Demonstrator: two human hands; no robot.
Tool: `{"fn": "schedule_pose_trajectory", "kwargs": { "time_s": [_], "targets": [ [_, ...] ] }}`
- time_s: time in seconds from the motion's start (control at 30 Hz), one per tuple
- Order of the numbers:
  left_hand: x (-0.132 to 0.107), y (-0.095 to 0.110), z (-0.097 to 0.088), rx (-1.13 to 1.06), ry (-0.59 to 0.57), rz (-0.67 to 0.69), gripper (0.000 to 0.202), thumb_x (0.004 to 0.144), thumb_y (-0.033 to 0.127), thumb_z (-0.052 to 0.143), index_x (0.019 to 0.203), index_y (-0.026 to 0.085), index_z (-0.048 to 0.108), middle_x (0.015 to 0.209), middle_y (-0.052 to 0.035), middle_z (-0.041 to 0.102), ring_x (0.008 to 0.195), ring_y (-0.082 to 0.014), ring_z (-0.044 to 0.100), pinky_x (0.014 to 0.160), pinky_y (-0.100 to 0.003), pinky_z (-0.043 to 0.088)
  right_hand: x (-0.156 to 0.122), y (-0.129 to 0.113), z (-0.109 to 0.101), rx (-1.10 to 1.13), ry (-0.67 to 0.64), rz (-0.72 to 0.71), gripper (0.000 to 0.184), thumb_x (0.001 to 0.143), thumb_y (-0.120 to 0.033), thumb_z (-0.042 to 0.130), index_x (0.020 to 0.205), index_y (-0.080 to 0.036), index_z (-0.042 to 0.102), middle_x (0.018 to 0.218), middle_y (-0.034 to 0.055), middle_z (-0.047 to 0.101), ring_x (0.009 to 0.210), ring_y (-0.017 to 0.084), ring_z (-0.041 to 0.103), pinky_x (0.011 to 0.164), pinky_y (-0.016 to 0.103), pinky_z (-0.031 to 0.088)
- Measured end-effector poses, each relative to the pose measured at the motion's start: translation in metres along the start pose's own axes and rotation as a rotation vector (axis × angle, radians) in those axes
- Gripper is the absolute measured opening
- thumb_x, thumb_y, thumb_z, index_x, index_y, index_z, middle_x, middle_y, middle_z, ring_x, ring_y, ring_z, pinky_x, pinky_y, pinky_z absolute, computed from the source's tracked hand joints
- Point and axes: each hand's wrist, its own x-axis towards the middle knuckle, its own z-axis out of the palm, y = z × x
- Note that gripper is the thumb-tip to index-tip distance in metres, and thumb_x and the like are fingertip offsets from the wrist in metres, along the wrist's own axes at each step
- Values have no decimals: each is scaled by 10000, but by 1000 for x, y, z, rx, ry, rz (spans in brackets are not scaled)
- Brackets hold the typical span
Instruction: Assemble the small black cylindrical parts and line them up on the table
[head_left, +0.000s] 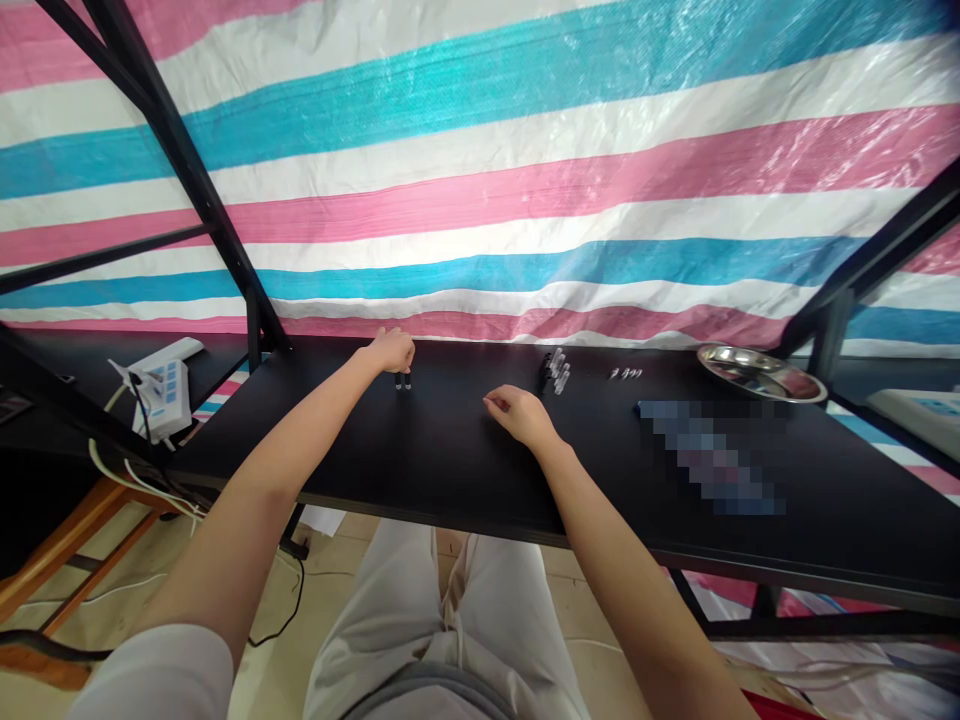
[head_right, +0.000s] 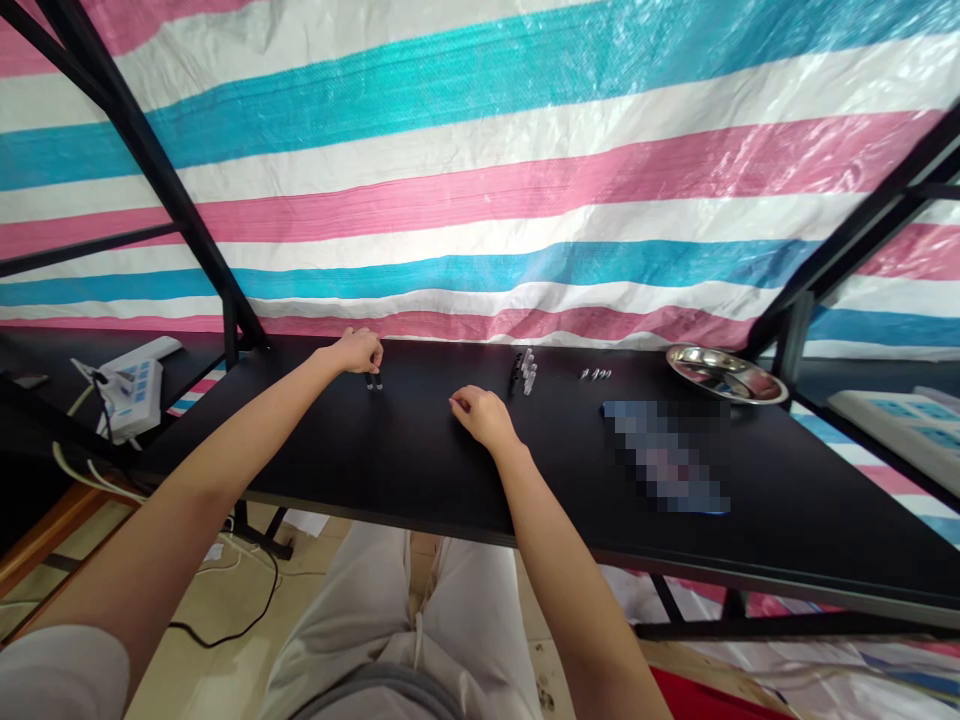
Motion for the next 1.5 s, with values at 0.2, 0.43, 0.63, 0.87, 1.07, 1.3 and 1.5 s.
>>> {"fn": "schedule_pose_trajectory", "kwargs": {
  "time_s": [0.2,0.43,0.63,0.87,1.07,1.3,1.5],
  "targets": [
    [-4,1,-6,-14,17,-16,76,629,216,702,653,172,646,899,-70,639,1027,-264,473,942,-457,293,-1,0,-2,0,38,14,211,819,-310,469,799,-191,642,684,24,591,607,137,525,602,256,390],
    [-8,14,-15,-61,329,128,149,788,233,526,747,169,655,896,-60,649,934,-222,548,848,-364,371,-1,4,-3,-50,153,48,248,841,-345,449,788,-194,639,682,31,594,610,141,535,598,259,385],
    [-14,39,-22,-117,425,248,183,810,225,484,738,151,635,766,-46,648,736,-165,567,692,-283,401,-1,5,-2,-34,155,53,248,834,-345,451,772,-195,638,679,33,591,606,144,532,591,260,382],
    [-24,64,-28,-173,451,271,193,826,237,468,759,152,627,760,-39,643,721,-161,563,644,-266,393,-1,3,-5,-30,191,60,266,841,-356,435,763,-194,631,663,35,584,591,143,515,579,263,365],
    [-26,85,-19,-269,456,324,182,828,229,474,789,160,638,781,-35,652,719,-159,572,659,-269,409,1,0,-17,-75,444,173,270,848,-342,410,780,-166,604,689,60,593,642,165,527,691,308,370],
    [-12,117,17,-345,415,374,276,824,216,498,1083,173,585,931,-48,635,879,-174,579,785,-285,443,-3,19,-35,-112,628,544,244,810,-242,394,965,-132,546,848,120,614,801,231,557,744,364,388],
    [3,157,50,-256,287,324,578,867,237,426,1409,211,227,1184,-89,516,1047,-223,502,852,-346,421,-9,27,-37,-258,319,868,339,732,-159,454,1065,-115,498,1049,167,588,1002,292,528,801,411,388]
  ]
}}
